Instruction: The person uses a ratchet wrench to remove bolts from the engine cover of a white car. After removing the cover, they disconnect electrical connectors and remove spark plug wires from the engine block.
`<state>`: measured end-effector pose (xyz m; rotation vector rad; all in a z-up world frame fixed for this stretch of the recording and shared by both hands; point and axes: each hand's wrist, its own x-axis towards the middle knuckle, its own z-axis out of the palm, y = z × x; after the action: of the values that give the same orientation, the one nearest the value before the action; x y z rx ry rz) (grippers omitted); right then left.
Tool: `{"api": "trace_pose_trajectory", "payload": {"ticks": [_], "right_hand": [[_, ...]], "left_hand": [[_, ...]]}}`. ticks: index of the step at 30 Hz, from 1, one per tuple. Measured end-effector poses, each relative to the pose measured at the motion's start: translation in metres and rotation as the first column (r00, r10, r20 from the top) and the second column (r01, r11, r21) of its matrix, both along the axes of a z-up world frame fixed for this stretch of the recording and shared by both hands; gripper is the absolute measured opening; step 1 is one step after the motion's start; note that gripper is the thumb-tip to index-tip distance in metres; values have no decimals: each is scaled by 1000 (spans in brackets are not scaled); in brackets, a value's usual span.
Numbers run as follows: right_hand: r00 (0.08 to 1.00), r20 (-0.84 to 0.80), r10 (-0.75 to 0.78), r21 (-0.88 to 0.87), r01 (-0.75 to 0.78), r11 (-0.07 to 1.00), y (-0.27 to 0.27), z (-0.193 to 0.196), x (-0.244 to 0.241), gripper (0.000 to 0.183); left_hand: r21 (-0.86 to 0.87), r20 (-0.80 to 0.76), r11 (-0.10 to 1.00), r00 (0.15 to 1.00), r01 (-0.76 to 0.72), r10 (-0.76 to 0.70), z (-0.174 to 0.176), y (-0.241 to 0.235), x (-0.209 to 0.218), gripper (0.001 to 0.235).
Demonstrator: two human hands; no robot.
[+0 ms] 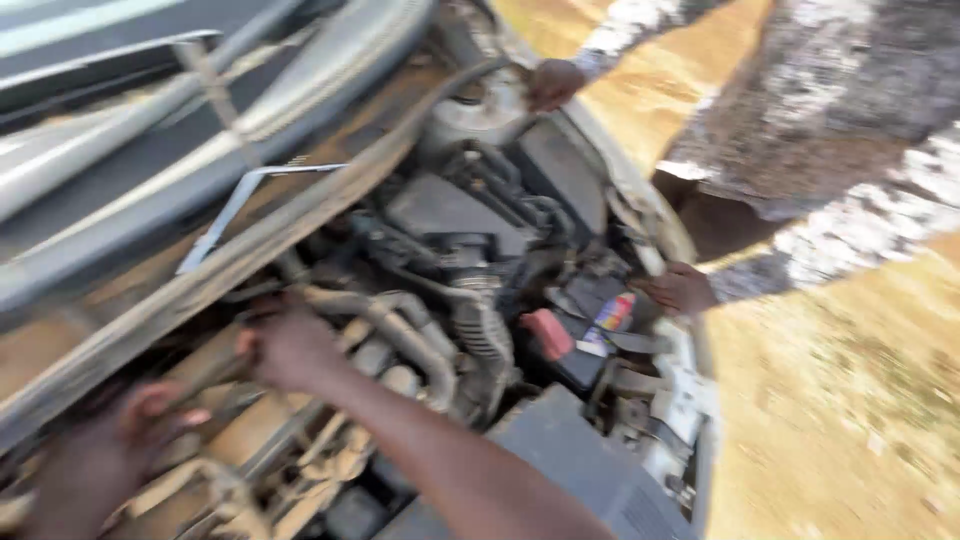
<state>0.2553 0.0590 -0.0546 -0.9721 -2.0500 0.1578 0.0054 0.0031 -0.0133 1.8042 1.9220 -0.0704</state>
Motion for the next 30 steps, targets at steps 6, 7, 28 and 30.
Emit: {"api": "trace_pose_trajectory", "payload": {"ticks": [6,7,28,30], "right_hand": [[965,262,-22,-321,109,941,6,-3,18,44],[973,219,73,-316,0,949,6,-5,14,44],[931,363,-41,-420,203,885,1,33,16,23],[958,235,-162,-598,274,753,0,33,9,21]], "left_hand": [[674,421,738,806,29,-417,-17,-1,1,12],[680,381,733,861,-14,-336,-5,-12,-4,12],[554,433,831,831,59,-348,-21,-9,-9,28],[542,424,840,852,33,-307,-11,-9,-8,21]]}}
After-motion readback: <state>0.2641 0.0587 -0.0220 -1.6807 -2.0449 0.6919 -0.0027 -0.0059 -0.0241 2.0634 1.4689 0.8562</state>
